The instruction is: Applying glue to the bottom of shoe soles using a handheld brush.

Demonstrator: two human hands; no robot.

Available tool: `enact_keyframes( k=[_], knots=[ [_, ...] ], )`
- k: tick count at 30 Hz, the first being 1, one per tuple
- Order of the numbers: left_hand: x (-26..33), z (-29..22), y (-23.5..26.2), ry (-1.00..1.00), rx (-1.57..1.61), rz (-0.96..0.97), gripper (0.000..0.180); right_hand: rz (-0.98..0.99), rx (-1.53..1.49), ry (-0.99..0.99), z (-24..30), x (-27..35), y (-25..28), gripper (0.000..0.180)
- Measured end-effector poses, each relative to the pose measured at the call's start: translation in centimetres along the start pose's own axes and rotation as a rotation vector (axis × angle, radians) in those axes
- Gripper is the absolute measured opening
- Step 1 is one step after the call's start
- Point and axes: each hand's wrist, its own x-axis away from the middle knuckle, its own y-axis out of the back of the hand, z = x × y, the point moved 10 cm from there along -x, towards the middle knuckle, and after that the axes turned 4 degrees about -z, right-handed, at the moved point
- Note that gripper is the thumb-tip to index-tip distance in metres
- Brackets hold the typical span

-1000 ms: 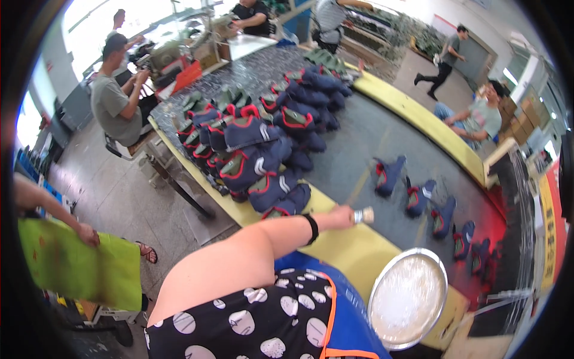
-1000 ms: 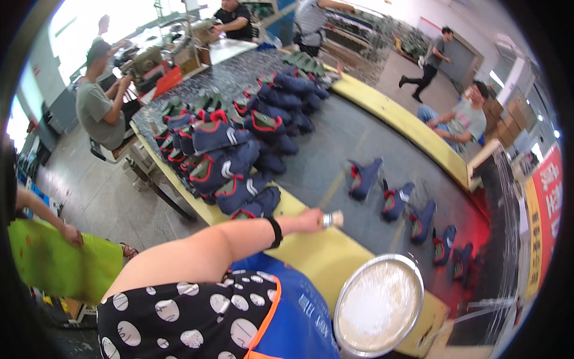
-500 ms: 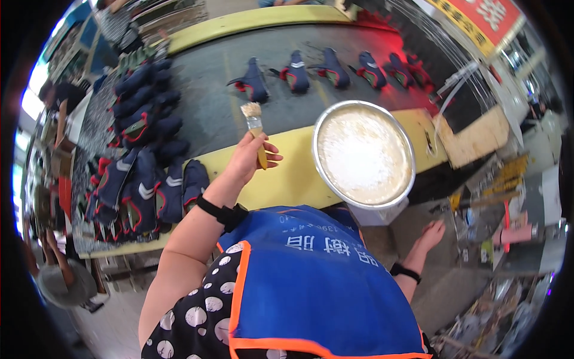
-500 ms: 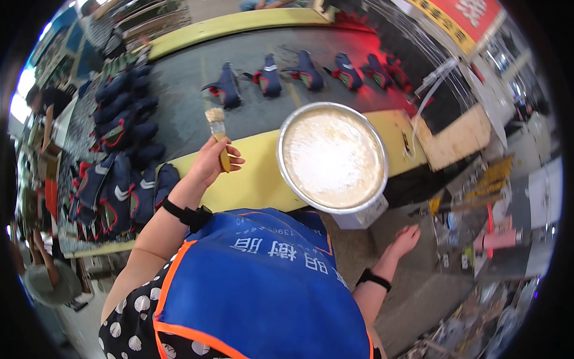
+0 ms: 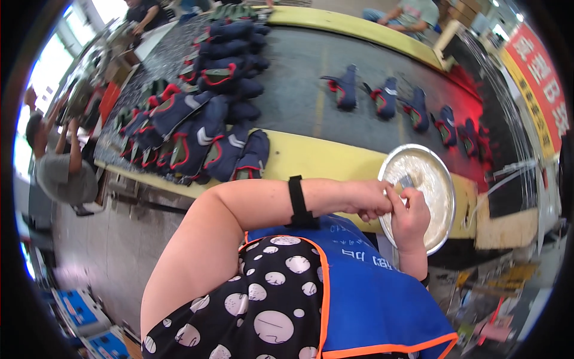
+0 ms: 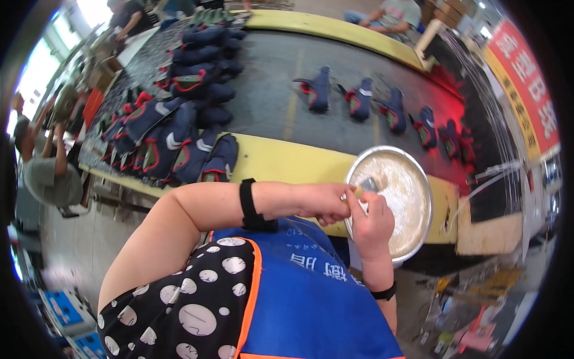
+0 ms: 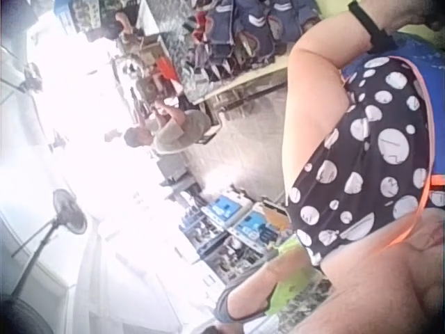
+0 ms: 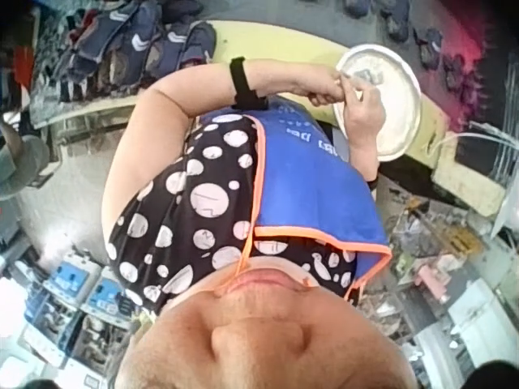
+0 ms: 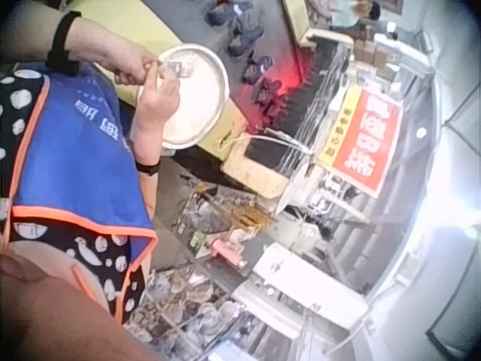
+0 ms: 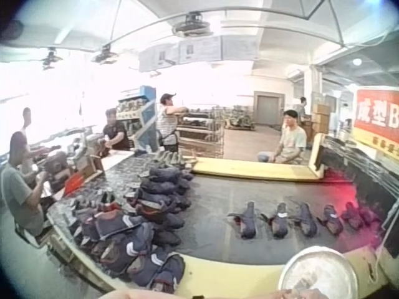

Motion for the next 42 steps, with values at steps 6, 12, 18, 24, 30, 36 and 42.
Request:
enact_keyframes(
  k=[6,12,18,24,30,36,42],
  knots=[
    [6.8,-2.1,1.4,-0.169,-0.411,-0.135,0.084,-0.134,-0.073,-0.04,-2.6,1.3,-0.3,0.024],
    [28.6,-11.7,9.8,-0.463,-1.602,-1.396,0.047,-0.622,-0.411,-0.683,-12.8,7.7,6.7,0.018],
    [42.6,-10.9,22.3,0.646,-1.73,-1.654,0.101,-1.006,-1.044,-1.262,-19.0,14.1,4.9,0.031],
    [45.0,-10.3,29.2,0.558,-1.435,-1.652,0.097,-0.953,-1.428,-1.392,-18.2,14.5,0.0,0.016],
    [39.6,-14.3,18.1,0.269,-1.437,-1.909,0.081,-0.889,-1.277,-1.472,-18.1,17.4,0.8,0.018],
    [21.8,-7.3,16.1,-0.596,-0.512,-1.041,0.067,-0.742,-1.174,-1.467,-17.0,16.7,-0.8,0.018],
    [9.4,0.9,17.4,-0.135,-1.151,-1.036,0.089,-0.679,-1.1,-1.477,-16.4,16.4,-0.1,0.012]
  ],
)
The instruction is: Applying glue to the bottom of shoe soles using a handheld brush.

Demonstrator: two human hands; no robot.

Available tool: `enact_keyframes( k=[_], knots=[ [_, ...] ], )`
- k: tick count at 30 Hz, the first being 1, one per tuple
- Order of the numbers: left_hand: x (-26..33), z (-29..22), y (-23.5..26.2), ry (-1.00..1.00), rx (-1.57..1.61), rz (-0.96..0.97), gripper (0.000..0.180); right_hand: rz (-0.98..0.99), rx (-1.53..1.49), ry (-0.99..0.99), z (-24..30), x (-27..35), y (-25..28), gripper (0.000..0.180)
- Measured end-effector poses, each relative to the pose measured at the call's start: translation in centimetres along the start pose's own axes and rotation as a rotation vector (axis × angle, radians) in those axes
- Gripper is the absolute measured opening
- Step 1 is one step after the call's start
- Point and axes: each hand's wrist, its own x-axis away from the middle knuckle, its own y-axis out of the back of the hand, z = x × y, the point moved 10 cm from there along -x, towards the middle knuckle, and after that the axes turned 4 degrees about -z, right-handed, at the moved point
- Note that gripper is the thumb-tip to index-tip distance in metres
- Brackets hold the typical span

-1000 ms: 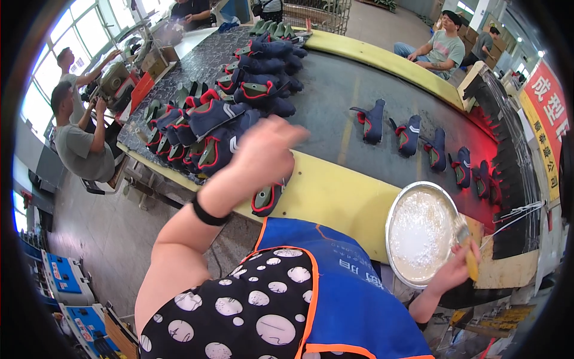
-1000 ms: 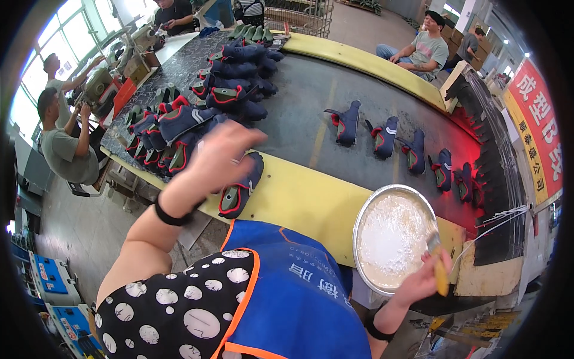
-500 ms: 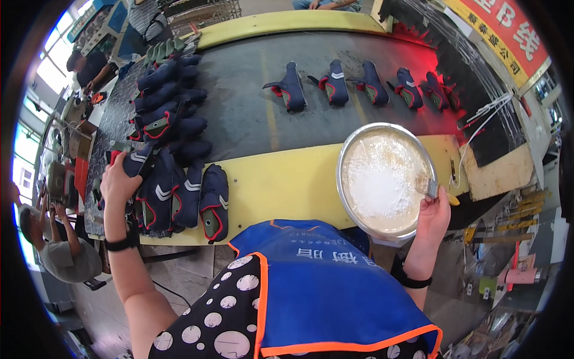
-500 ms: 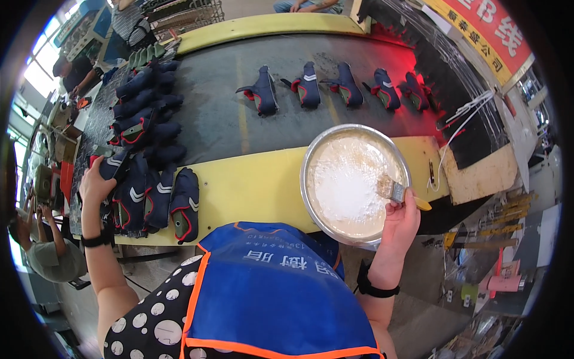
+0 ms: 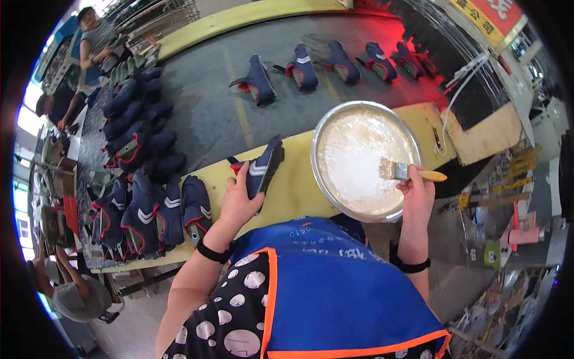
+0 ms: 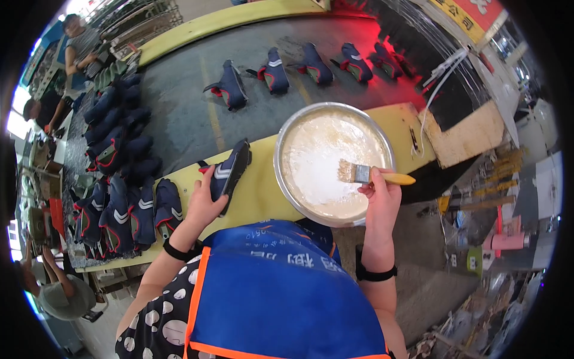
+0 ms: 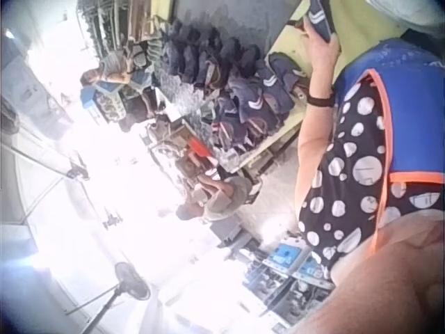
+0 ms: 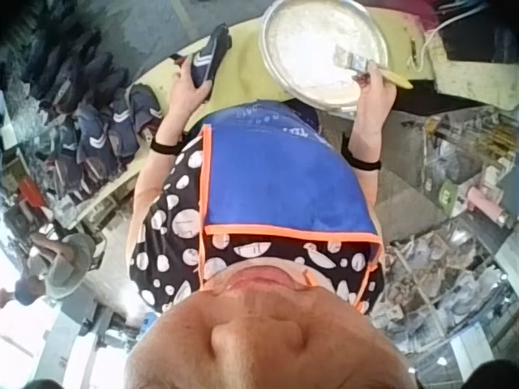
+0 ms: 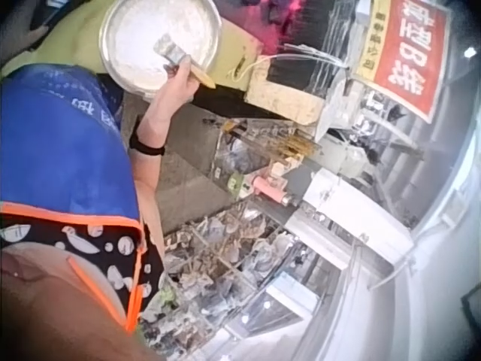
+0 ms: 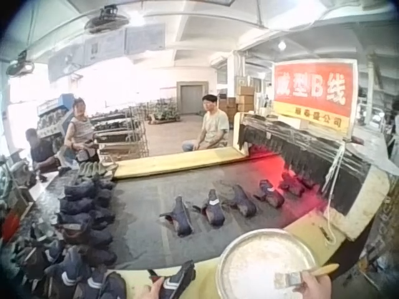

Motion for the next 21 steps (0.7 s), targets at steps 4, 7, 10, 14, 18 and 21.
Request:
enact_keyframes(
  k=[4,7,10,14,18,21],
  knots=[
    [0.9,0.7,-0.8,0.051,-0.208,0.025,0.101,-0.023,0.023,0.048,0.6,-0.4,-0.3,0.013],
    [0.5,-1.1,0.6,0.042,-0.376,0.152,0.098,-0.131,-0.013,0.084,0.8,0.2,0.2,0.016],
    [0.5,-5.1,5.6,-0.324,-0.249,-0.134,0.087,-0.225,0.016,0.033,0.6,-0.5,1.7,0.023],
    [4.0,-15.2,16.4,-0.658,-0.09,0.008,0.118,-0.132,-0.069,0.103,2.3,-1.9,2.0,0.011],
    [11.5,-25.2,21.3,-1.308,-2.025,-0.591,0.144,-0.112,-0.124,0.138,4.2,-2.1,0.6,0.009],
    [13.6,-26.2,20.5,-1.378,-1.653,-0.525,0.14,-0.028,-0.142,0.12,4.5,-2.4,-5.4,0.01]
  ],
)
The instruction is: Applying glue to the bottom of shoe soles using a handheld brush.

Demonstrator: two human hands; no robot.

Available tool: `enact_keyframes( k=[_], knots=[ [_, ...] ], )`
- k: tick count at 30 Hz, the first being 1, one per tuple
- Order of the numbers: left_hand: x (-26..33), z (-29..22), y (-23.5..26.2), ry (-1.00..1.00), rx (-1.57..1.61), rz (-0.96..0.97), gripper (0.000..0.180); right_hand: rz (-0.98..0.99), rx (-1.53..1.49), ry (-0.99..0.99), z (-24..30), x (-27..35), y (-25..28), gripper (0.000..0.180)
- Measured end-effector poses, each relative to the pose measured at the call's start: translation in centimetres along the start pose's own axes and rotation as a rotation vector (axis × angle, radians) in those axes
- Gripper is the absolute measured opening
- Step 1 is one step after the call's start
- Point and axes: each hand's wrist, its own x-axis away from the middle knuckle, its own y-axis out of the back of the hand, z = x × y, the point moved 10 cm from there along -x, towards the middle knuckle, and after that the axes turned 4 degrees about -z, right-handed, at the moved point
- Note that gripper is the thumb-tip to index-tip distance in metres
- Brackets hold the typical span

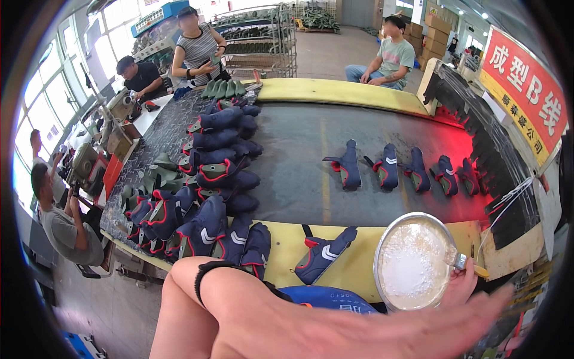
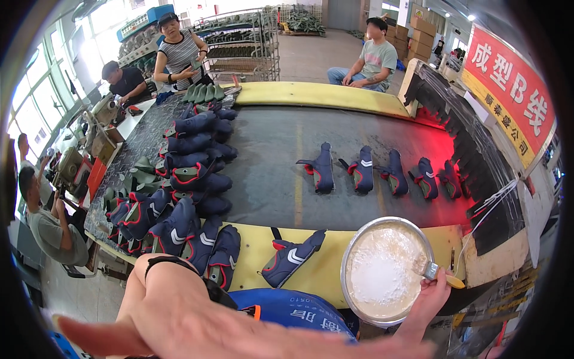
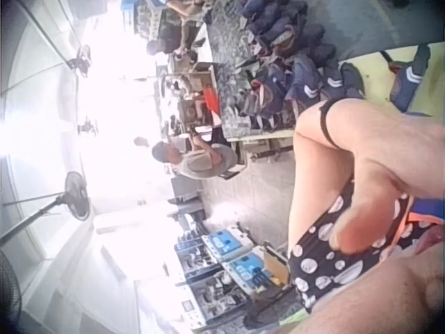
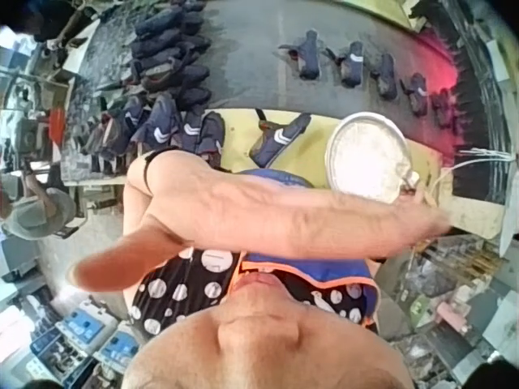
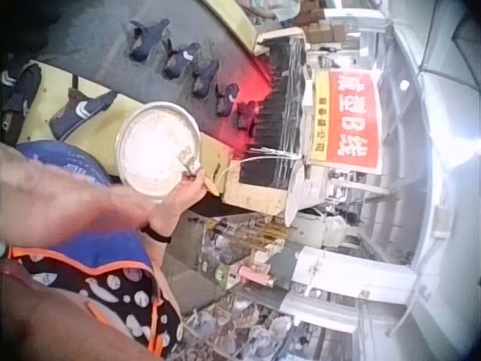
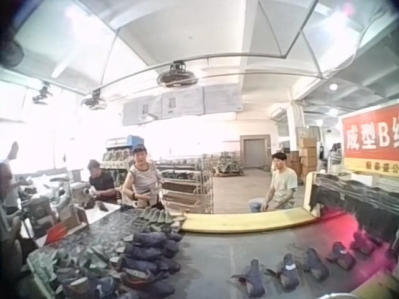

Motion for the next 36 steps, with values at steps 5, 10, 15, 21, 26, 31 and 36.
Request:
enact_keyframes(
  k=[5,10,15,21,26,31,36],
  knots=[
    [0.8,1.6,2.6,0.111,0.35,-0.256,0.132,-0.013,-0.012,0.037,1.3,0.9,2.8,0.012],
    [0.6,2.0,3.1,0.213,0.789,-0.522,0.125,-0.063,0.001,0.058,2.0,1.2,3.4,0.007],
    [1.0,0.7,4.9,0.355,1.259,-0.757,0.119,0.111,-0.053,0.043,1.4,1.6,-0.3,0.009],
    [0.7,1.4,1.7,0.472,1.774,-1.003,0.112,0.101,0.02,0.023,0.5,3.3,-2.2,0.007],
    [1.7,2.6,-1.0,0.59,2.11,-1.214,0.107,0.063,-0.032,-0.072,-1.3,3.6,-2.1,0.007],
    [2.4,3.3,-5.8,0.757,2.511,-1.403,0.102,0.063,0.004,-0.033,-1.0,2.8,-3.4,0.01],
    [4.9,-2.5,-17.1,1.241,2.897,-1.076,0.098,0.046,0.069,0.062,-1.0,3.3,-2.1,0.014]
  ],
)
